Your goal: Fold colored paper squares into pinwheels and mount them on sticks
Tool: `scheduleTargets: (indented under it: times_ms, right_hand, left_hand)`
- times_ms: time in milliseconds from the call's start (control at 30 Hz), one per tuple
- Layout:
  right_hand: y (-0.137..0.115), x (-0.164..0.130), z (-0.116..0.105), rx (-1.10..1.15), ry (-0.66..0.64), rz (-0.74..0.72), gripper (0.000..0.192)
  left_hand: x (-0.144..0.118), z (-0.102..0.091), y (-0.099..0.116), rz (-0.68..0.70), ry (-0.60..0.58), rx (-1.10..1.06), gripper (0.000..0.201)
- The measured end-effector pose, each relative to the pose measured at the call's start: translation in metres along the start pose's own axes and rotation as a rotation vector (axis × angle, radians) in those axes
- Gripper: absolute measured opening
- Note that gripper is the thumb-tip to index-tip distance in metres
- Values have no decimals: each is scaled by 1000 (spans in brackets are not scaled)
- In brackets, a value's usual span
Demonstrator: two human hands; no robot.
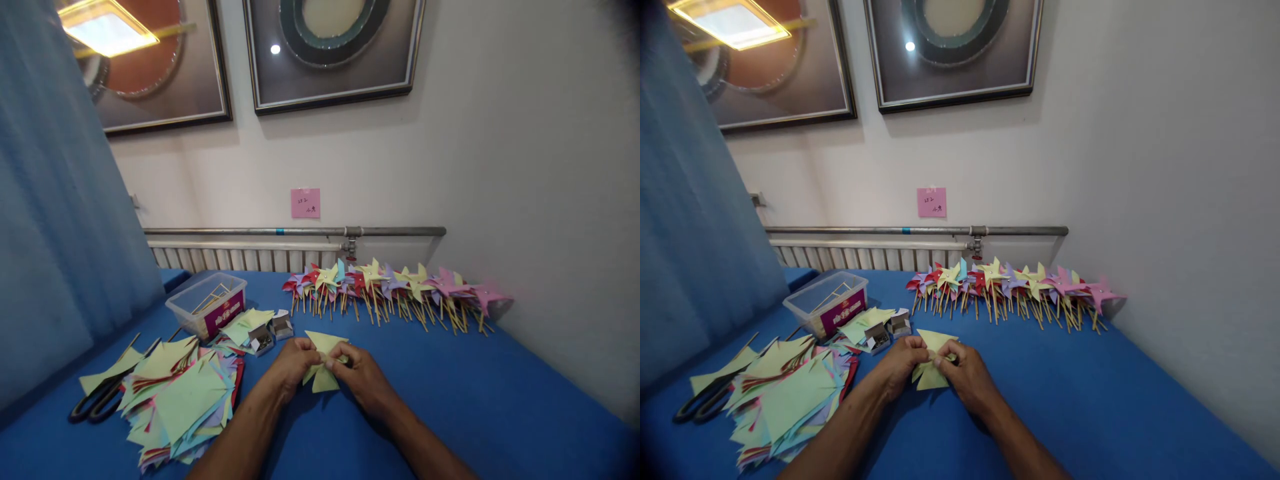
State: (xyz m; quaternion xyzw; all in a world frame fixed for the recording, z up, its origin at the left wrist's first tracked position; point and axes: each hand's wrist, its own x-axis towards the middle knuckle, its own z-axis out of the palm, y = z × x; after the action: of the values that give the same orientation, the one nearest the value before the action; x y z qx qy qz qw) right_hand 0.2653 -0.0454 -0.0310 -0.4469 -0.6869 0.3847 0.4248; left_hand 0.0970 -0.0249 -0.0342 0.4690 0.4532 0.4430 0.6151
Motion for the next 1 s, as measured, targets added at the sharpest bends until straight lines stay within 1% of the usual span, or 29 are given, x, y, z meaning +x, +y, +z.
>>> scheduleTargets:
  times_ms: [133,300,433,500,633,733,767,800,900,933,967,1000]
  right_hand:
    - [4,0,3,-37,17,-17,15]
    - [-2,-2,5,-134,82,0,13]
    - [-3,-2,6,-187,119,8,15]
    - [-2,-2,7,-202,141,2,16]
    - [-2,-3,6,-221,130,0,16]
    - [-3,-4,7,-157,106,17,6]
    - [-3,-4,7,-96,110,26,9]
    - [-2,-3,8,-11,118,35,21]
    - [5,1,12,281,168,73,64]
    - [8,3,14,359,183,92,75]
    - [12,5,15,418,191,117,81]
    - [16,7,17,464,194,141,82]
  left_hand:
    - [0,1,0,-9,8,19,25]
    - [-4,3,3,-20,5,41,26]
    - [-9,5,8,-9,-27,36,32]
    - [-9,7,9,4,-38,65,32]
    - [-4,7,5,20,13,129,24]
    - [2,5,0,35,64,145,22]
    - [4,5,-2,43,84,142,22]
    - [6,4,-3,55,104,134,23]
    - [9,4,-4,89,144,99,23]
    - [9,4,-4,90,148,96,22]
    - [8,4,-3,85,143,99,22]
    - [7,5,-2,76,133,106,22]
